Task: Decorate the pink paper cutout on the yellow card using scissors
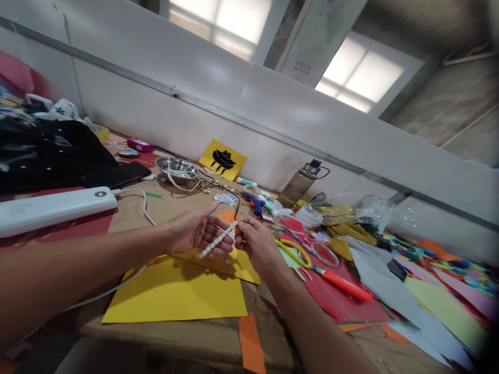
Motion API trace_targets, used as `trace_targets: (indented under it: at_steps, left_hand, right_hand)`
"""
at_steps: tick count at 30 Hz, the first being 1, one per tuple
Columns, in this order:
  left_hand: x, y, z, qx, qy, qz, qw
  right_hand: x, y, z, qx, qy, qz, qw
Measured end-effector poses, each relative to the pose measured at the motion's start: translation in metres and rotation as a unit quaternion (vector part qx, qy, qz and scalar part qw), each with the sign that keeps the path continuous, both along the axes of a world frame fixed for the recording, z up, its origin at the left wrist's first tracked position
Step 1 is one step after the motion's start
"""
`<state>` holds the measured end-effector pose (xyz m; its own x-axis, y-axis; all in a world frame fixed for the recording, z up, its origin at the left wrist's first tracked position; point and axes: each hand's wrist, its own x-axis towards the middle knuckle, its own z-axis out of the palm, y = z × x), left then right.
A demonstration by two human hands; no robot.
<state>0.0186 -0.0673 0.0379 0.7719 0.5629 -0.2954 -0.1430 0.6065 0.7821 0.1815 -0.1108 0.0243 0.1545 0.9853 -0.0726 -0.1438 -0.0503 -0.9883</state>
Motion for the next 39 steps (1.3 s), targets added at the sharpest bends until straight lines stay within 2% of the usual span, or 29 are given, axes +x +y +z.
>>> trace_targets:
  at_steps: [17,20,23,27,31,39]
  left_hand:
    - [0.000,-0.001,0.000,0.013,0.014,-0.005,1.000]
    - [0.000,-0.001,-0.003,0.053,0.000,-0.009,0.999]
    - [0.001,-0.001,-0.009,0.148,-0.011,-0.009,0.989]
    - [0.002,-0.001,-0.015,0.232,0.024,0.032,0.972]
    - [0.003,-0.002,-0.010,0.241,0.063,0.055,0.967]
    - [0.002,-0.005,-0.004,0.223,0.058,0.054,0.972]
  right_hand:
    - [-0.001,-0.001,-0.001,-0.003,-0.008,0.001,1.000]
    - [-0.002,-0.001,-0.002,-0.005,-0.010,0.003,1.000]
    - [-0.004,-0.002,-0.003,-0.002,-0.012,0.017,1.000]
    - [-0.009,-0.005,-0.003,0.007,-0.008,0.039,0.999]
    - [-0.010,-0.008,0.000,0.017,0.007,0.061,0.998]
    - [-0.009,-0.009,0.000,0.024,0.013,0.081,0.996]
